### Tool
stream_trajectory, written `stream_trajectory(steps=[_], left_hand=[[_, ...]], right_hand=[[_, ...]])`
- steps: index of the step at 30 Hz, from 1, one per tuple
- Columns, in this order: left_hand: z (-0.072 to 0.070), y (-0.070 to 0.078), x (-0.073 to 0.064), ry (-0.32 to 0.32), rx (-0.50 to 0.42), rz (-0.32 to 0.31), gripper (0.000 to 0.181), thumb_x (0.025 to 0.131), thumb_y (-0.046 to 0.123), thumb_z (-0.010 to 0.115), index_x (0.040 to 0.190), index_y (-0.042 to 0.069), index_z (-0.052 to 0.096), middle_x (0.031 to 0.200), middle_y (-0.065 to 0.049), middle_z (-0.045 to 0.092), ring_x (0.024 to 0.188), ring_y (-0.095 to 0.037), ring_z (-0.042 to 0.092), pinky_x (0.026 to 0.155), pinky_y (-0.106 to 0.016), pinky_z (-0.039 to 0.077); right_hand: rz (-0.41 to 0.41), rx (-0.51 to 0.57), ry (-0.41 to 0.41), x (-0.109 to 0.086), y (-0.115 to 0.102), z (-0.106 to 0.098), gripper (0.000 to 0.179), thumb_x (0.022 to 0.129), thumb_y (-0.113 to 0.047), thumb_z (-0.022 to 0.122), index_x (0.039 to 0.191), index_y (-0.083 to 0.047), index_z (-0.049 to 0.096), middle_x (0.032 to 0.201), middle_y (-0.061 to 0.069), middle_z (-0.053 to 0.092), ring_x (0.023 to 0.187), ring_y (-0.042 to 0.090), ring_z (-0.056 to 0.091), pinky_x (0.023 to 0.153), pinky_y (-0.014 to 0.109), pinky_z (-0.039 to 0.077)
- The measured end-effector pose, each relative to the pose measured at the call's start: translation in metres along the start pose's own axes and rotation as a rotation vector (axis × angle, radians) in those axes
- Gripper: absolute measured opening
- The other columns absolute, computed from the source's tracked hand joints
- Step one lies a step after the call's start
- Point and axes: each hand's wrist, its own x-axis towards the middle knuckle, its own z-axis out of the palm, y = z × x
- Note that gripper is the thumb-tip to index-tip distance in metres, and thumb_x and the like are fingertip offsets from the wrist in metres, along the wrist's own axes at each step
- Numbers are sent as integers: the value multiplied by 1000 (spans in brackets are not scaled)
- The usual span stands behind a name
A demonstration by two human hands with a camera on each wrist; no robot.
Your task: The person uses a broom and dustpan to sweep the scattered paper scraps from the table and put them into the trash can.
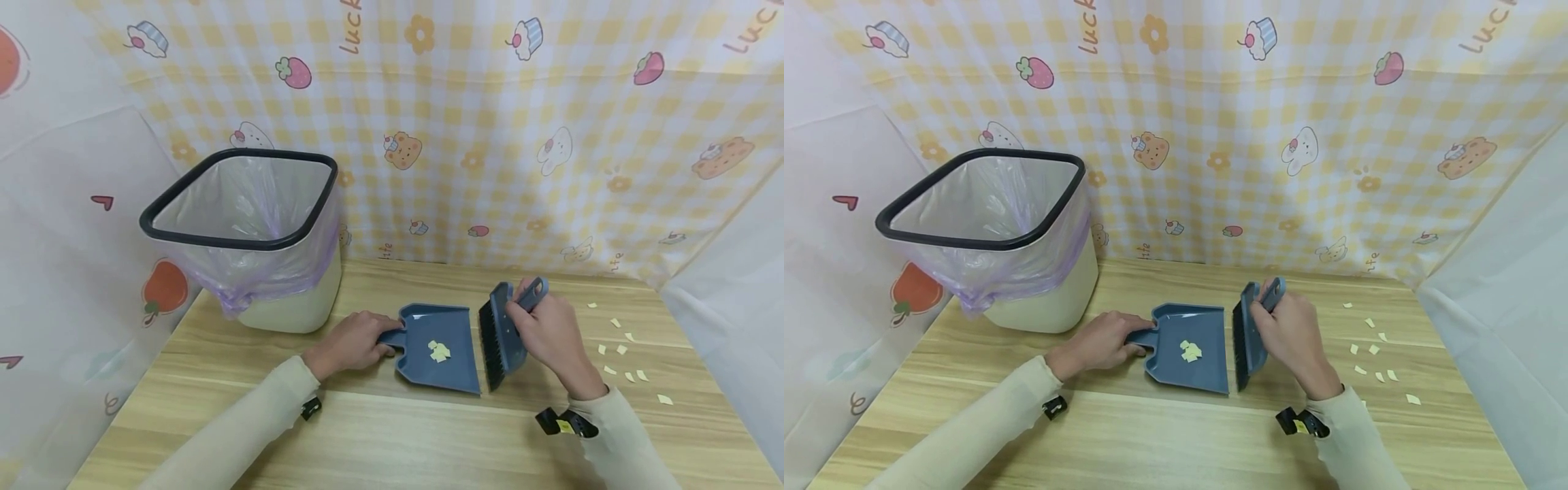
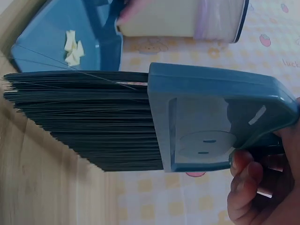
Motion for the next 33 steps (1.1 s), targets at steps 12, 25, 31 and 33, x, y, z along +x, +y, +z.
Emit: stream_trajectory(steps=[12,25,31,33], left_hand=[[-1,2,0,-13,-47,-19,41,102,12,78,140,-1,70,137,-14,74,125,-29,72,106,-47,57],[-42,17,-2,77,-25,16,32,101,12,78,131,3,75,124,-9,79,111,-24,74,100,-47,59],[-71,33,-5,97,-10,51,21,102,15,80,121,7,77,108,1,77,92,-13,69,86,-36,59],[-82,40,-5,101,-6,59,20,102,18,82,119,8,77,103,4,75,87,-11,65,81,-33,56]], right_hand=[[-26,-69,-39,-5,8,0,16,101,-5,60,86,-12,61,56,-7,48,52,16,48,53,34,39],[-14,-60,-59,-6,8,1,17,100,-6,58,86,-14,59,58,-6,47,53,17,47,55,35,39],[-24,-45,-61,-6,7,2,18,101,-5,57,86,-14,59,57,-7,47,52,16,47,55,34,39],[-26,-41,-65,-5,6,3,19,102,-4,57,86,-14,58,56,-7,46,51,17,45,55,34,38]])
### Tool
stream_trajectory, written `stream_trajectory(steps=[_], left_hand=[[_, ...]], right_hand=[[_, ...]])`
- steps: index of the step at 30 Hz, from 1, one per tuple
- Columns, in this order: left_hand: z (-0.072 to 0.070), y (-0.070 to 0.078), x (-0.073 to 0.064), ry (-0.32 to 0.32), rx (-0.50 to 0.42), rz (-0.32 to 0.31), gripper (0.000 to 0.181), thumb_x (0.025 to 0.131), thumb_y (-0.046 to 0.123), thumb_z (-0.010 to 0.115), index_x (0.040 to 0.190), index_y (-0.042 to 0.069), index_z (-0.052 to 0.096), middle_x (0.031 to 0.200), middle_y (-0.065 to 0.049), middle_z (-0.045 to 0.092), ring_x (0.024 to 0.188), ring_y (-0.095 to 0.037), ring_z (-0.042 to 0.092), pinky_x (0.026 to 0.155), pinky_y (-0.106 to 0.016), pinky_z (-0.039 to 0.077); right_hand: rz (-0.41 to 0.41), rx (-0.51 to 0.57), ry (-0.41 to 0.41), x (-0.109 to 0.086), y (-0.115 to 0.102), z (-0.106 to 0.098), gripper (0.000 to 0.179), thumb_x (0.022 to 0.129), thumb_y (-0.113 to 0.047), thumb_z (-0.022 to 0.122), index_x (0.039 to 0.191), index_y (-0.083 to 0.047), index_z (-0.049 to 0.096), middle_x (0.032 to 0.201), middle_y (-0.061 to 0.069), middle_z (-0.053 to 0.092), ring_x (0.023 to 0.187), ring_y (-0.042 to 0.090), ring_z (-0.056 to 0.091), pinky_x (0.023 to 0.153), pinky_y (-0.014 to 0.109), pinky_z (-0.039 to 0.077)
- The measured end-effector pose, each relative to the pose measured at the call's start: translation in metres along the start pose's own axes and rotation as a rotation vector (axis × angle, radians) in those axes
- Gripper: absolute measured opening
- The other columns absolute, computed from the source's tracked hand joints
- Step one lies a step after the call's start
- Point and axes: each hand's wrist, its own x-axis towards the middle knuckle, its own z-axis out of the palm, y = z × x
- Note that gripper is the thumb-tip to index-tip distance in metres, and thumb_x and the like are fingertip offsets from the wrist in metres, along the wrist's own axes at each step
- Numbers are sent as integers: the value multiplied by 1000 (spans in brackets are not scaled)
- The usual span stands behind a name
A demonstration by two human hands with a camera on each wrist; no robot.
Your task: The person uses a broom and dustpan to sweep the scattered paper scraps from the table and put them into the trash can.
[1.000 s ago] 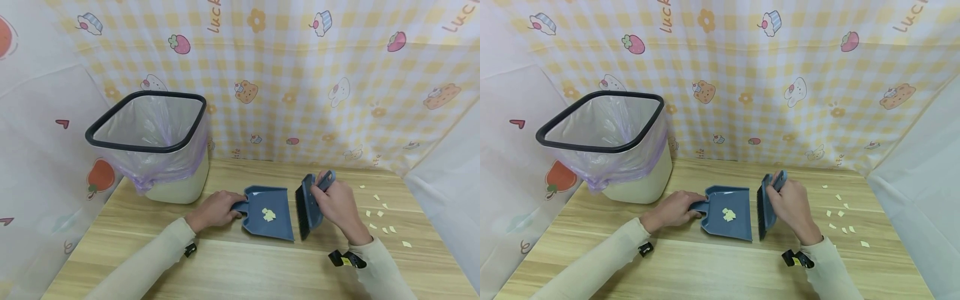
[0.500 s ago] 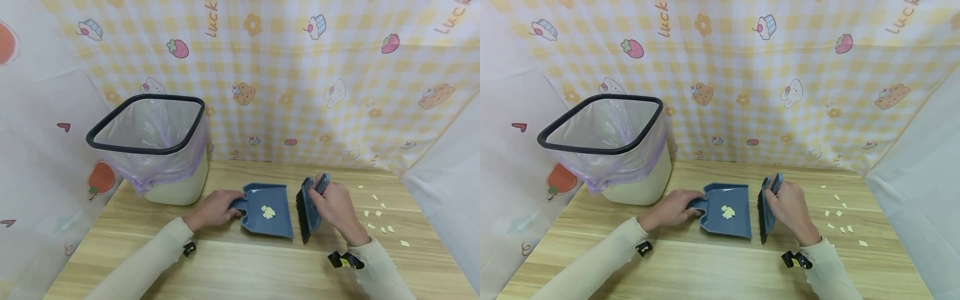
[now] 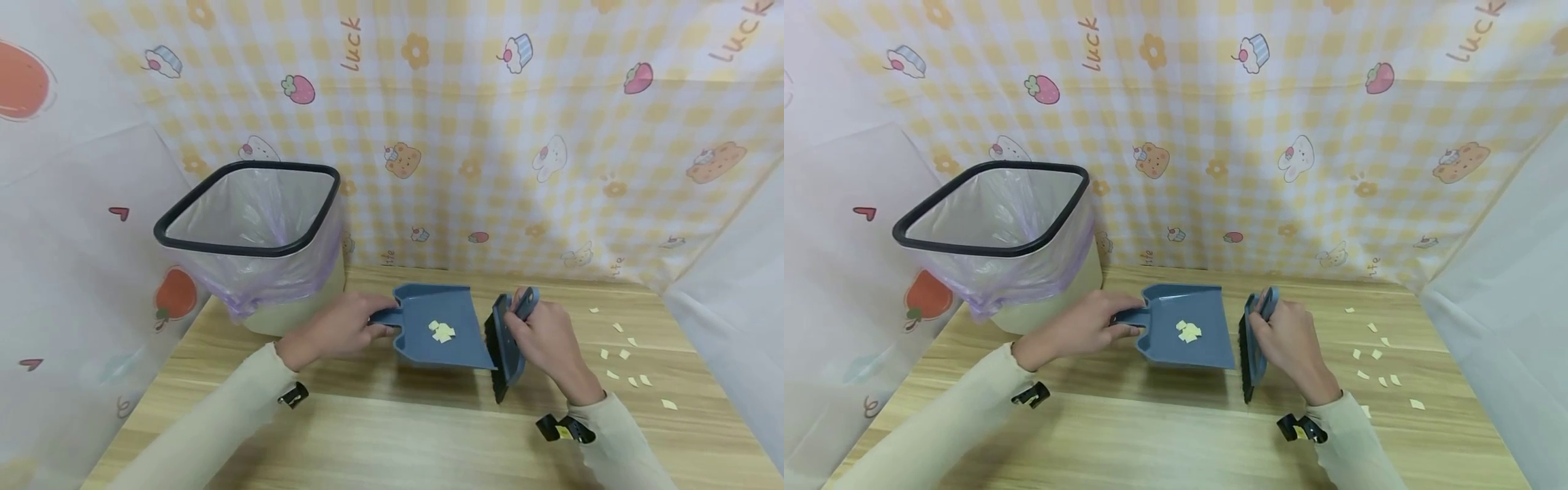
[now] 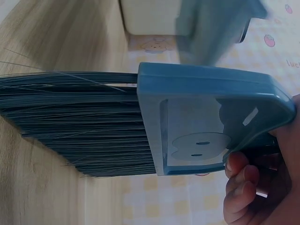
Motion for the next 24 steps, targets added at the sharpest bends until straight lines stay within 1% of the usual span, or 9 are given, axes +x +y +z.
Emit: stream_trajectory(steps=[5,8,13,17,18,21,24], left_hand=[[-24,12,3,18,29,41,15,103,19,80,113,9,74,94,6,68,79,-10,61,74,-30,53],[-35,17,5,37,38,62,14,104,19,79,112,9,74,93,6,68,78,-10,60,74,-31,52],[-50,26,6,69,49,85,19,106,23,77,119,8,77,103,6,75,84,-9,66,79,-33,56],[-60,31,4,97,47,92,20,106,24,77,120,10,78,105,6,76,86,-9,67,79,-36,58],[-62,29,4,111,45,100,20,106,25,78,120,11,78,105,6,76,86,-9,67,79,-36,58],[-73,27,3,148,38,126,21,106,27,77,121,12,78,106,7,76,86,-8,67,78,-37,58],[-89,32,3,166,40,141,21,106,24,76,122,10,78,108,6,77,85,-8,67,78,-37,58]], right_hand=[[-2,-3,-7,0,-1,1,21,102,-4,57,84,-14,58,57,-6,46,51,17,44,56,34,37],[-11,-6,-5,0,-1,1,21,102,-4,58,84,-14,58,57,-7,46,51,16,44,56,34,37],[-44,-11,18,-1,-1,2,19,105,-8,58,87,-13,61,57,-9,45,51,12,43,53,32,36],[-70,-20,32,-2,0,4,24,110,-16,58,86,-13,60,58,-10,46,49,10,44,51,30,37],[-71,-24,31,-2,0,4,26,111,-18,58,86,-13,59,58,-9,47,49,10,45,50,30,38],[-56,-20,30,-2,0,4,29,112,-20,59,84,-14,57,58,-8,47,50,11,46,51,32,39],[-27,-4,25,-1,-2,4,31,110,-14,60,80,-15,51,58,-7,43,50,13,43,53,32,36]])
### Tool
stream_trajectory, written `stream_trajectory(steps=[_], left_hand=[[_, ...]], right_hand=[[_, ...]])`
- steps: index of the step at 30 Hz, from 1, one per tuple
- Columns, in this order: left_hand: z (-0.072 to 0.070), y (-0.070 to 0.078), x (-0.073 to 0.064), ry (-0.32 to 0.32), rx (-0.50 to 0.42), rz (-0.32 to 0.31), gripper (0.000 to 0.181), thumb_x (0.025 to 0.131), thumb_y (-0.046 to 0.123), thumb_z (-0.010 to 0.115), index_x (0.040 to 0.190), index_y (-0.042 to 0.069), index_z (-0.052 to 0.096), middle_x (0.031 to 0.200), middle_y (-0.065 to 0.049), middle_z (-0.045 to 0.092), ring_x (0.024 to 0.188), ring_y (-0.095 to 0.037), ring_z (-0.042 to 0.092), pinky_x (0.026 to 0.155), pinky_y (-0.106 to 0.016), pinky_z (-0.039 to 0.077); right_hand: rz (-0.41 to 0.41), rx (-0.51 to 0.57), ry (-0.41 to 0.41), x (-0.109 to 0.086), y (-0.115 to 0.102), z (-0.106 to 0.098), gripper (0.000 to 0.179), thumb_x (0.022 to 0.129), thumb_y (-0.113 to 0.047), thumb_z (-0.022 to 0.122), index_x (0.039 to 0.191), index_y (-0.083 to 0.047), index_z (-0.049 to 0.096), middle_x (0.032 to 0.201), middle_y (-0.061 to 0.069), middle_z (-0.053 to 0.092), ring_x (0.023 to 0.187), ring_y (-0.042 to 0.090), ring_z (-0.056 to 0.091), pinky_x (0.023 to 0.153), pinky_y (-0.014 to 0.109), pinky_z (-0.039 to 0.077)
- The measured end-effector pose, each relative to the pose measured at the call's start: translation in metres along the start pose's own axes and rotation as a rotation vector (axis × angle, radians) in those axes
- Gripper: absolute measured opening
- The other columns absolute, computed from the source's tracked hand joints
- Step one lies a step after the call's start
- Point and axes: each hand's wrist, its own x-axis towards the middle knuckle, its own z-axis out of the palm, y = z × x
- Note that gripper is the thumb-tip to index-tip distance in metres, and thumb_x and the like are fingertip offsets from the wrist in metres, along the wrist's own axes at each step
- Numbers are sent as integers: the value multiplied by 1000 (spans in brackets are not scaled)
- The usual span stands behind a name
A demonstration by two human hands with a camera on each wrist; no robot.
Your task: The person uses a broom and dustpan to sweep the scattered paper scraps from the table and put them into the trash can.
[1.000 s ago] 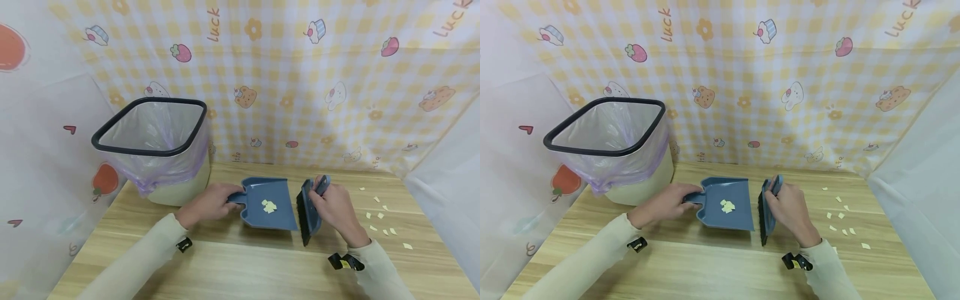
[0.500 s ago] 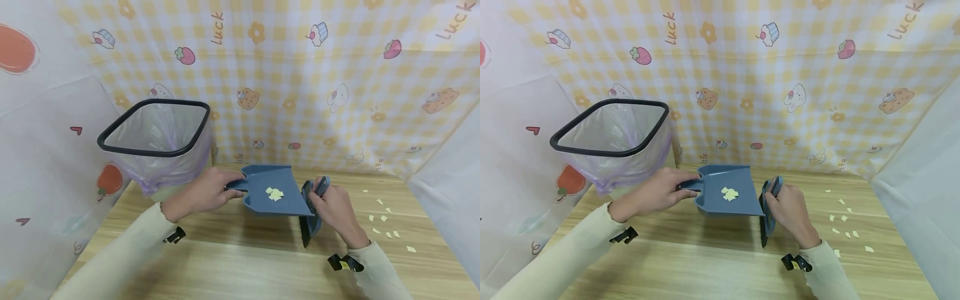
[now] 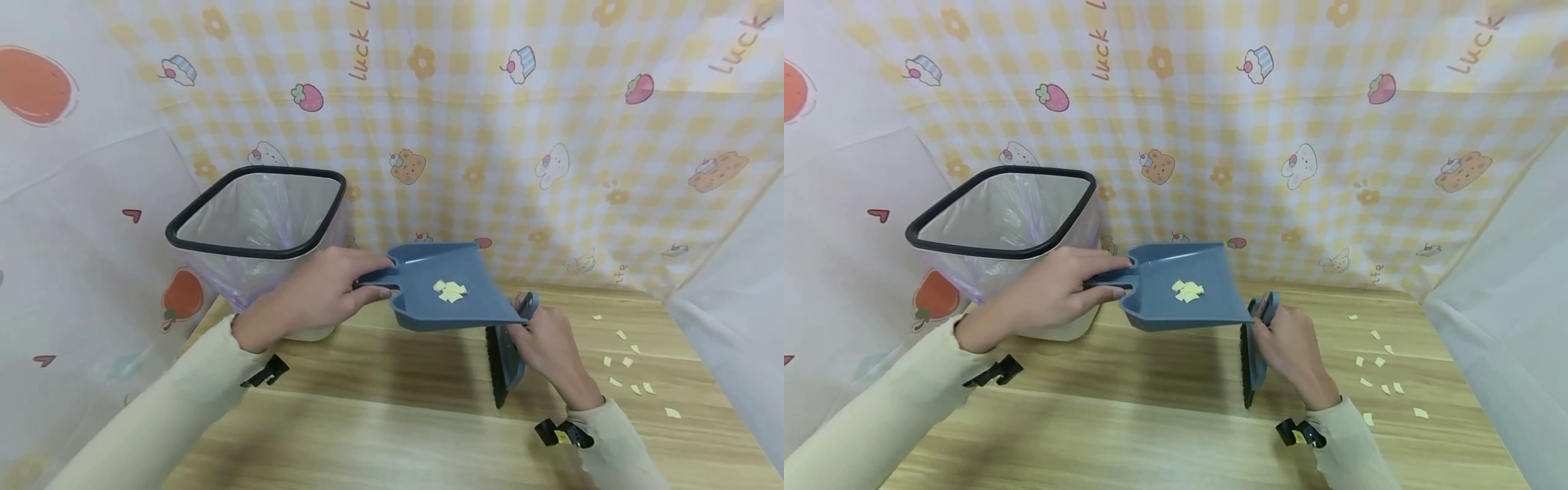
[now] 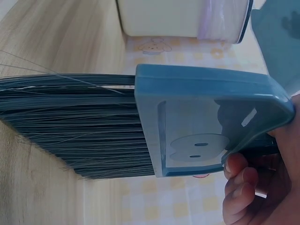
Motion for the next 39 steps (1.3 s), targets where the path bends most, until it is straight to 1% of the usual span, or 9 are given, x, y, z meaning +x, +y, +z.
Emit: stream_trajectory(steps=[3,7,14,18,23,29,31,36,39], left_hand=[[-19,8,5,-11,24,-14,23,106,21,76,123,6,78,109,1,78,85,-11,67,78,-38,58],[-41,9,8,-26,27,-64,25,108,21,73,127,5,78,109,-2,78,85,-14,66,76,-39,57],[-79,-3,3,-14,68,-156,31,108,16,72,135,2,76,99,-3,77,74,-14,63,69,-37,52],[-96,-13,-5,12,150,-215,35,106,18,75,137,1,76,100,-6,78,75,-18,61,68,-37,48],[-112,-29,-23,46,208,-314,37,104,16,77,139,3,76,97,-7,75,75,-21,57,67,-35,44],[-126,-51,-53,47,236,-468,44,105,18,74,143,-4,69,129,-27,74,93,-35,61,78,-47,45],[-130,-56,-63,36,243,-520,47,106,18,72,145,-7,67,133,-32,71,98,-40,62,79,-51,44],[-141,-67,-88,26,274,-633,50,109,21,68,146,-10,63,144,-40,60,123,-55,59,97,-70,47],[-146,-72,-100,44,320,-680,50,110,23,66,145,-12,62,142,-43,58,116,-56,58,93,-69,47]], right_hand=[[18,12,-11,-1,0,-1,28,106,-7,59,80,-14,51,58,-6,40,49,15,39,52,32,34],[17,11,-24,0,0,-1,21,104,-4,57,85,-13,58,58,-5,44,49,15,41,53,32,36],[11,15,-19,1,0,0,20,101,-2,58,84,-13,57,58,-5,44,51,15,44,52,32,38],[9,20,-24,2,1,0,21,101,-2,57,84,-14,56,59,-5,44,51,15,44,52,32,38],[10,23,-26,2,1,1,21,101,-3,57,83,-14,55,59,-6,44,50,14,44,52,32,38],[12,24,-15,1,2,1,23,101,-3,57,81,-15,53,60,-5,43,51,14,43,53,32,38],[12,29,-14,1,2,1,23,101,-3,57,81,-15,53,60,-5,43,51,14,42,53,32,38],[16,35,-14,1,3,0,24,101,-3,56,81,-15,53,59,-5,42,50,14,42,52,32,38],[17,36,-10,0,3,0,24,101,-3,56,80,-15,53,59,-6,42,50,14,42,52,32,38]])
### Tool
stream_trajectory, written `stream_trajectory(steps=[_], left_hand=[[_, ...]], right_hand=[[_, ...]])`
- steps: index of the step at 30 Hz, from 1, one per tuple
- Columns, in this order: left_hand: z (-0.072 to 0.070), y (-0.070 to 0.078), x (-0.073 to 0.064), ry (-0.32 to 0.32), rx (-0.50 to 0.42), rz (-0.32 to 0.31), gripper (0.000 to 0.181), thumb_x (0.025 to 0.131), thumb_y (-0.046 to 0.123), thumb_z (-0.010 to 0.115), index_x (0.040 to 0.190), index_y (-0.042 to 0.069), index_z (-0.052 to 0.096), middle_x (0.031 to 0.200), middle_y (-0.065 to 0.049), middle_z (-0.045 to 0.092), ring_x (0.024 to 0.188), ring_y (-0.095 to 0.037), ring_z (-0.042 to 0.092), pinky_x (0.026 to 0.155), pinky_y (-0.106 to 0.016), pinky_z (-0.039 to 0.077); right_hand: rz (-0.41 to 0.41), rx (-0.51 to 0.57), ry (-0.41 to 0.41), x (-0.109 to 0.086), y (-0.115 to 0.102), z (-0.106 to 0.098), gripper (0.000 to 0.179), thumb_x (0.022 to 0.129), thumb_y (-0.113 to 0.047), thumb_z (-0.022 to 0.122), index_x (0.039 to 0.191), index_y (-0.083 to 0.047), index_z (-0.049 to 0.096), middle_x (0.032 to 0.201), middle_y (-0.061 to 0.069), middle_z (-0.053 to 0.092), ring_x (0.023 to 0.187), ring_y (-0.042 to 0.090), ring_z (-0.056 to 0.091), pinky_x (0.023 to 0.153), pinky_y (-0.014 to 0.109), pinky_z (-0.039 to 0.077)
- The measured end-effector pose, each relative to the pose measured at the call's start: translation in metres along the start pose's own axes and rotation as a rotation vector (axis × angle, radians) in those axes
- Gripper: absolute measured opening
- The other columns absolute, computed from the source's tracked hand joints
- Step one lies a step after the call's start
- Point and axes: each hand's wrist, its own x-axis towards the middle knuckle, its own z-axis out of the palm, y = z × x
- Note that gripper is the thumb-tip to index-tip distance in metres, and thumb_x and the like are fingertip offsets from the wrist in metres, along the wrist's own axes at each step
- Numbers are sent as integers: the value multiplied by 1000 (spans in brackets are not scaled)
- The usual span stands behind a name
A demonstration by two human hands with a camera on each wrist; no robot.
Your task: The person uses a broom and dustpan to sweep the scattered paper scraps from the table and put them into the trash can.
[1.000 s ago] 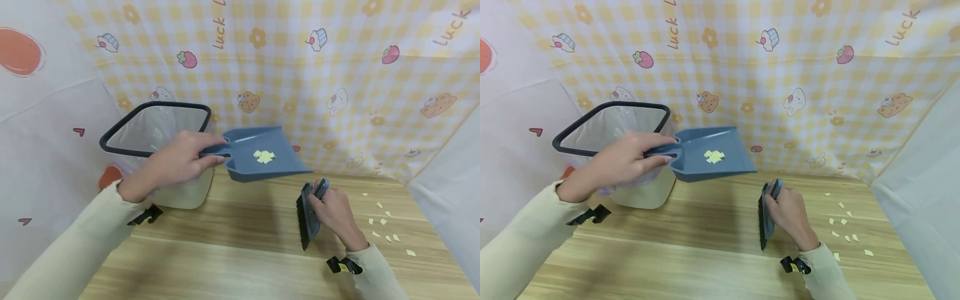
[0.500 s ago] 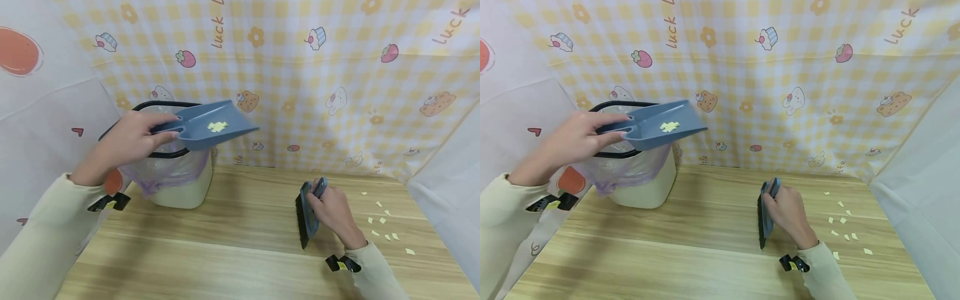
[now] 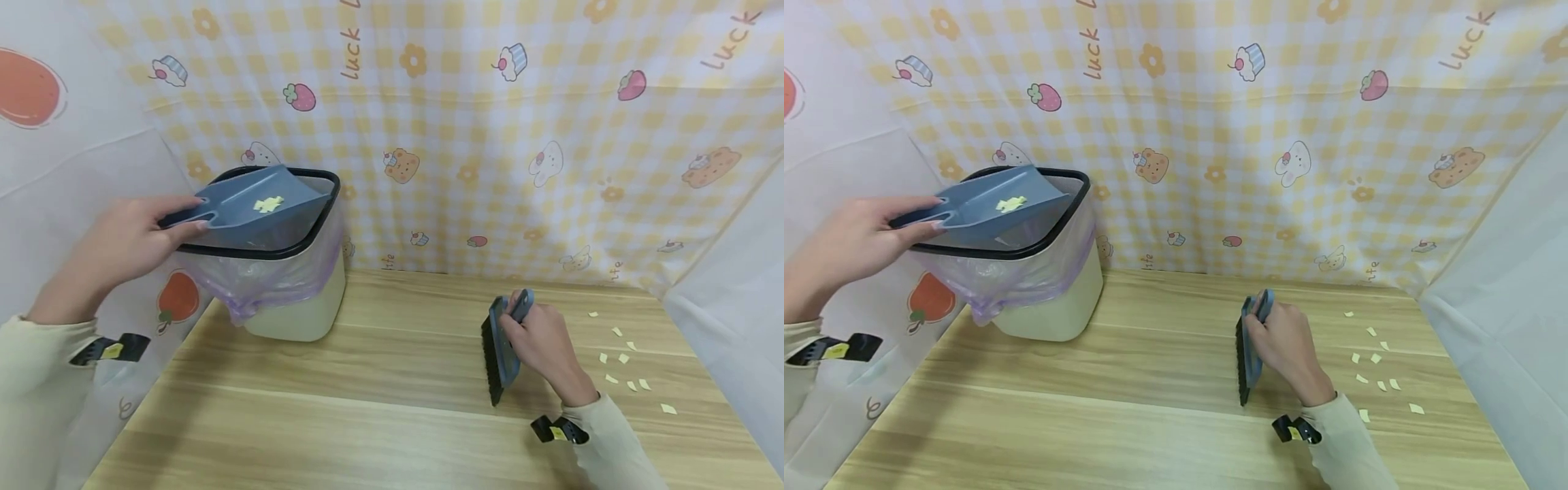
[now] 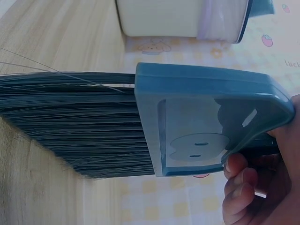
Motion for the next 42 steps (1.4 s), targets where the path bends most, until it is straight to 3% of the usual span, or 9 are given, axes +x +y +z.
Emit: stream_trajectory(steps=[6,10,13,16,20,23,29,36,42], left_hand=[[-2,-15,-10,131,140,-3,46,103,16,73,136,-14,65,128,-45,63,94,-53,60,74,-60,48],[-1,-14,-14,240,243,50,40,96,6,74,131,-12,67,98,-37,69,68,-42,54,54,-48,40],[0,-9,-15,337,323,118,41,90,-1,74,130,-9,70,97,-32,72,65,-46,57,51,-53,46],[1,-2,-14,442,388,234,43,87,-6,75,130,-6,72,116,-30,75,78,-51,65,63,-62,54],[2,2,-9,567,419,423,42,91,-10,63,130,-1,76,117,-23,78,77,-49,61,60,-55,45],[2,3,-8,622,441,513,43,99,-7,49,131,-1,77,114,-22,79,72,-47,57,56,-48,35],[2,4,-7,677,431,550,40,106,-4,47,128,1,79,112,-22,79,71,-46,55,58,-50,33],[2,3,-8,680,439,560,35,108,-3,52,130,2,79,114,-23,79,72,-48,56,58,-50,32],[1,3,-10,714,428,534,39,108,-2,46,130,-1,78,115,-24,78,75,-51,59,58,-52,35]], right_hand=[[-16,-3,7,1,0,1,24,100,-3,56,80,-15,53,59,-6,43,50,13,43,52,31,38],[-15,-3,0,1,0,1,23,101,-3,56,81,-15,52,59,-6,41,50,14,42,52,32,37],[-6,0,-7,1,0,1,22,101,-4,55,82,-15,52,59,-5,42,51,15,43,53,32,38],[8,8,-11,0,1,1,19,101,-5,56,84,-14,55,60,-5,45,52,16,46,53,33,39],[17,9,-9,0,1,0,16,100,-5,58,86,-13,58,61,-4,47,54,16,48,53,33,40],[17,8,-7,0,1,0,15,100,-5,58,87,-13,59,61,-5,48,55,16,49,54,33,41],[20,9,-12,1,1,0,16,101,-6,58,87,-13,59,60,-5,48,54,17,48,54,33,40],[26,4,-14,2,1,0,16,101,-7,58,87,-14,59,60,-5,47,56,17,49,55,34,40],[29,12,-14,2,1,1,17,101,-7,58,86,-15,59,60,-5,47,55,17,48,54,34,40]])
